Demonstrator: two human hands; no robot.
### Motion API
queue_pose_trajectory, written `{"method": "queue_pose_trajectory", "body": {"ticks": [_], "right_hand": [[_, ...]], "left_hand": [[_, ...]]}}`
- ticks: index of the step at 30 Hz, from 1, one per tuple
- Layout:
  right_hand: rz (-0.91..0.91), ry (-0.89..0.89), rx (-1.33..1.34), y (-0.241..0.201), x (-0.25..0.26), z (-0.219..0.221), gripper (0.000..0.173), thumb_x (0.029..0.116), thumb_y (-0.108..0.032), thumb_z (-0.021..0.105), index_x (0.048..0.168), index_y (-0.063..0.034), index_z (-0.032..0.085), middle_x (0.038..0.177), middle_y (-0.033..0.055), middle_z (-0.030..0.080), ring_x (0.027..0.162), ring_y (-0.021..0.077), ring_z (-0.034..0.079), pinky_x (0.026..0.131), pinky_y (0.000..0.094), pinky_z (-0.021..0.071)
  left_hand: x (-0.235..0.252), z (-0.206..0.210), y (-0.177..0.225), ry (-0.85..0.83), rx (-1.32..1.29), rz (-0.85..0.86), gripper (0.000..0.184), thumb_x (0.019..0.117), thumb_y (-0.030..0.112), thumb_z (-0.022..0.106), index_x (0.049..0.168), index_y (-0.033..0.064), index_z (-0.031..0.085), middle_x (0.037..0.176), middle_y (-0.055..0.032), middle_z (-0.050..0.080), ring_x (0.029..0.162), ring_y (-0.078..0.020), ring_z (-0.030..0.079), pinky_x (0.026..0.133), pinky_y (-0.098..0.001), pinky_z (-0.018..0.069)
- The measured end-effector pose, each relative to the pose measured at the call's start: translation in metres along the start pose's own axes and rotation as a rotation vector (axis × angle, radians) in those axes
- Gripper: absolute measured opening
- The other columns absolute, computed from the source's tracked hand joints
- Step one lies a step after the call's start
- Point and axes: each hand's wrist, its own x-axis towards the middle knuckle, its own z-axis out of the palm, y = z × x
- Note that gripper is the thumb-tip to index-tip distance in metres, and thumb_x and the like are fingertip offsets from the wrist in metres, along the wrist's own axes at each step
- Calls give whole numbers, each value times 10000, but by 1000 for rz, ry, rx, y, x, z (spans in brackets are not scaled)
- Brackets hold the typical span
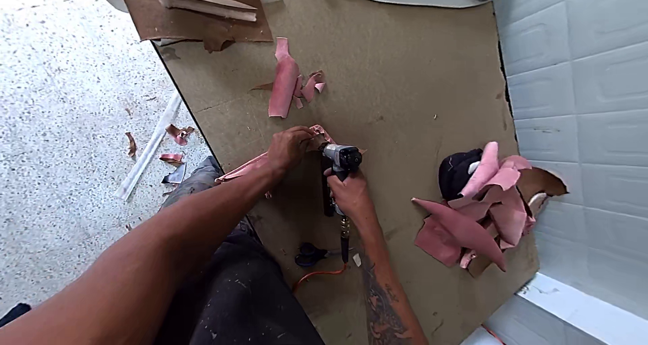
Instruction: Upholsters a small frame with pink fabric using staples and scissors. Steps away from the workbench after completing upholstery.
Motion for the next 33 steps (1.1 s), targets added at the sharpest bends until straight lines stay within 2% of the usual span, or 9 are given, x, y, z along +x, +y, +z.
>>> {"method": "queue_pose_trajectory", "body": {"ticks": [7,13,18,21,24,27,29,31,33], "right_hand": [[-44,-18,-93,-8,-4,6,193,940,-252,625,1113,-210,700,657,57,629,443,208,559,403,410,495],[-67,15,-209,-32,11,13,169,909,-270,663,1058,-193,682,805,8,694,620,172,664,572,455,589],[-47,24,-149,-31,-2,14,229,930,-323,658,1100,-171,668,749,40,672,558,199,640,525,455,571],[53,108,-57,-8,-43,1,294,951,-358,616,1141,-138,658,682,38,680,524,203,653,505,449,585],[206,386,-45,69,-101,-3,318,960,-341,653,1096,-53,660,756,72,693,628,225,693,609,491,621],[376,578,-87,160,-153,13,526,889,-258,732,1309,24,591,1214,243,616,1062,375,639,906,598,543],[416,616,-65,205,-174,33,648,882,-231,731,1445,10,521,1377,276,538,1248,416,553,1024,610,484],[393,631,-4,216,-189,57,587,911,-231,698,1446,-37,552,1410,248,554,1309,388,542,1078,591,466],[367,609,111,187,-194,82,421,971,-275,641,1320,-40,648,1293,194,639,1199,325,625,1016,539,530]], "left_hand": [[3,2,-6,20,-57,-7,129,972,213,671,939,171,788,1178,84,751,1002,-78,728,854,-381,619],[5,4,-7,33,-60,-1,115,967,200,678,913,178,778,1140,100,752,960,-62,721,819,-359,614],[17,-7,-11,-1,-139,-112,116,962,250,675,948,211,783,1163,114,744,1068,-45,696,959,-388,595],[30,-38,-19,-43,-162,-177,154,961,237,681,1076,203,777,1173,68,755,1050,-82,716,962,-421,594],[14,-59,-16,-150,-77,-80,268,954,277,701,1208,195,724,1105,4,743,960,-146,721,879,-458,616],[7,-60,-1,-271,22,132,299,955,294,702,1231,177,714,1326,4,679,1232,-166,640,1046,-459,541],[13,-43,10,-295,69,251,299,959,315,694,1230,192,722,1368,21,653,1323,-183,564,1118,-454,471],[24,-19,22,-315,128,337,326,953,359,694,1241,208,715,1381,36,641,1339,-205,536,1094,-467,467],[32,6,38,-390,235,376,450,910,459,717,1289,218,688,1431,23,601,1388,-238,486,1116,-510,428]]}}
